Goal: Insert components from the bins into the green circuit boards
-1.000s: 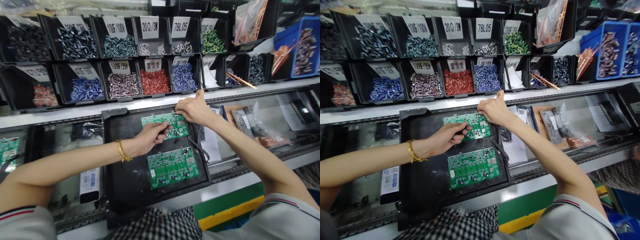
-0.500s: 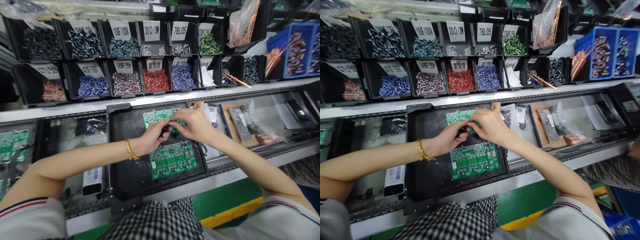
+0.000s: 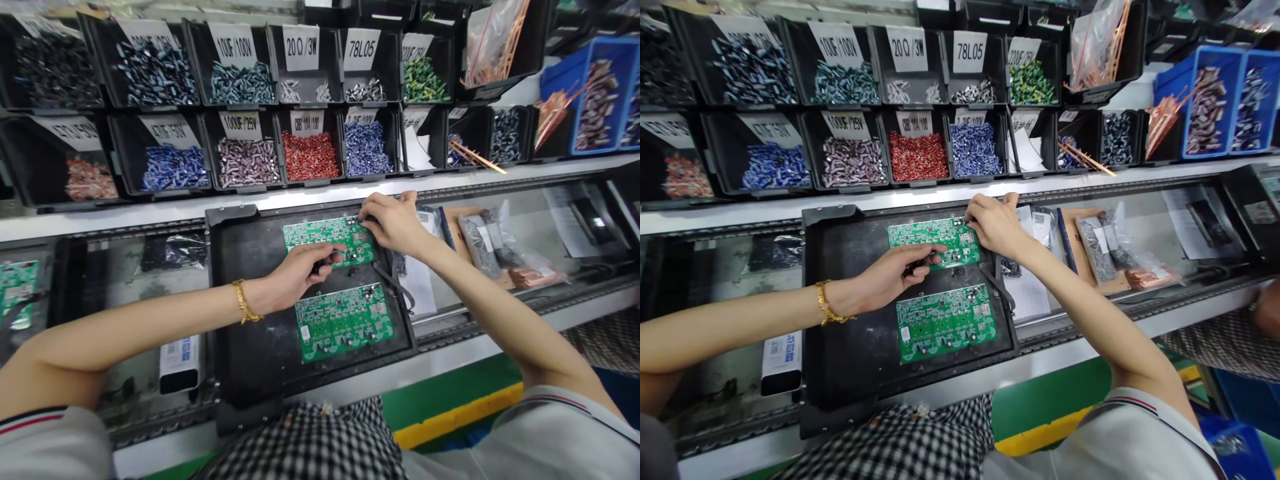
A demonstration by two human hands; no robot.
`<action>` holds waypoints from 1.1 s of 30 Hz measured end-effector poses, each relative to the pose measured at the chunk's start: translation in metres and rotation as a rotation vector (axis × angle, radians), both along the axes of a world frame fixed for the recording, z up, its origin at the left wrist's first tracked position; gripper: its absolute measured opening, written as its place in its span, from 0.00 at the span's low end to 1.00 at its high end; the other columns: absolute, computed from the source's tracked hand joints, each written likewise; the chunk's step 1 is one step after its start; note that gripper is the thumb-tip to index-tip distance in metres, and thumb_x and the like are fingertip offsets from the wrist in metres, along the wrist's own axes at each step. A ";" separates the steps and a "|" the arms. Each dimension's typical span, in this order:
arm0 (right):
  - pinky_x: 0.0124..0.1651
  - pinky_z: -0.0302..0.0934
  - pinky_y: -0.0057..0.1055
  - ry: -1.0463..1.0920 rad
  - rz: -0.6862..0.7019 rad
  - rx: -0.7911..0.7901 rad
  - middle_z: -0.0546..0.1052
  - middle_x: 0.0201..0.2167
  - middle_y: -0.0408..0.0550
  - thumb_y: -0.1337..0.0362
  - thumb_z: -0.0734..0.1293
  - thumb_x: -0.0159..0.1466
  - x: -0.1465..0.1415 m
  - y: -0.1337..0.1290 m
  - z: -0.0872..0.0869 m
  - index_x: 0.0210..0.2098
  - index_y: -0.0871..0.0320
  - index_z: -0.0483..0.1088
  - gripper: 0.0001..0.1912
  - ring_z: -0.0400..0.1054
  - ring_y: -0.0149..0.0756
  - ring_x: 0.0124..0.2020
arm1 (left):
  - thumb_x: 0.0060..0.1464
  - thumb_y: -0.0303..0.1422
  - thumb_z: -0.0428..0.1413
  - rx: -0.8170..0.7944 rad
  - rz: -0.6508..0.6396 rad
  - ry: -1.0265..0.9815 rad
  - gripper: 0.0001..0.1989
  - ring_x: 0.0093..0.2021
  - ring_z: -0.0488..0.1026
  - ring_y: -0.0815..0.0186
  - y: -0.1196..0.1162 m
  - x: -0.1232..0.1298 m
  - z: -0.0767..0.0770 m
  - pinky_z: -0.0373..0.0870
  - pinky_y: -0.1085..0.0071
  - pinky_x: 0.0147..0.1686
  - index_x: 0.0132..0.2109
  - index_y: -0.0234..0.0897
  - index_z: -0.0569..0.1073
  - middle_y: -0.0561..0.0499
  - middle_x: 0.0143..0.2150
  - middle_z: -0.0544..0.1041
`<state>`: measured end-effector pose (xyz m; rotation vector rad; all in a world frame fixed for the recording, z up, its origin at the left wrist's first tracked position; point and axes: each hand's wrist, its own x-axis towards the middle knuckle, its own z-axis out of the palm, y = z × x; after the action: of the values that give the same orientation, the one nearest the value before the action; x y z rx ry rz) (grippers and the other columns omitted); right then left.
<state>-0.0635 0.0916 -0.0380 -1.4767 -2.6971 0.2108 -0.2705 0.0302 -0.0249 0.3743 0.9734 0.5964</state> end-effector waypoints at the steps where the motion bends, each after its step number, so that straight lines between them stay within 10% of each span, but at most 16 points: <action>1: 0.39 0.38 0.37 -0.017 0.003 0.014 0.72 0.42 0.49 0.66 0.57 0.62 0.000 0.000 0.000 0.35 0.58 0.68 0.09 0.65 0.42 0.42 | 0.58 0.26 0.50 0.001 0.005 0.006 0.08 0.19 0.56 0.81 0.000 0.000 -0.001 0.47 0.80 0.18 0.37 0.26 0.73 0.50 0.29 0.68; 9: 0.42 0.39 0.39 0.064 -0.057 0.028 0.75 0.37 0.48 0.61 0.59 0.63 -0.018 -0.020 0.015 0.35 0.58 0.69 0.09 0.66 0.40 0.37 | 0.61 0.30 0.47 -0.064 0.071 0.012 0.12 0.18 0.54 0.80 -0.011 -0.002 0.002 0.45 0.81 0.17 0.34 0.26 0.69 0.54 0.24 0.62; 15: 0.39 0.39 0.35 0.268 0.199 -0.144 0.76 0.35 0.44 0.64 0.59 0.63 -0.064 -0.055 0.036 0.35 0.57 0.68 0.08 0.66 0.34 0.35 | 0.61 0.28 0.45 -0.067 0.093 -0.061 0.12 0.17 0.52 0.80 -0.025 -0.017 0.012 0.44 0.81 0.17 0.29 0.30 0.64 0.56 0.22 0.59; 33: 0.39 0.38 0.36 -0.071 0.366 0.001 0.72 0.36 0.51 0.64 0.55 0.65 -0.108 -0.036 0.000 0.34 0.63 0.68 0.12 0.62 0.40 0.37 | 0.58 0.25 0.49 -0.073 0.138 0.121 0.08 0.19 0.54 0.79 -0.059 -0.057 0.003 0.44 0.79 0.18 0.36 0.25 0.71 0.42 0.33 0.75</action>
<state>-0.1719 0.0556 -0.0378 -0.9946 -3.0041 0.1746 -0.3279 -0.0283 -0.0216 0.2819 1.1408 0.6672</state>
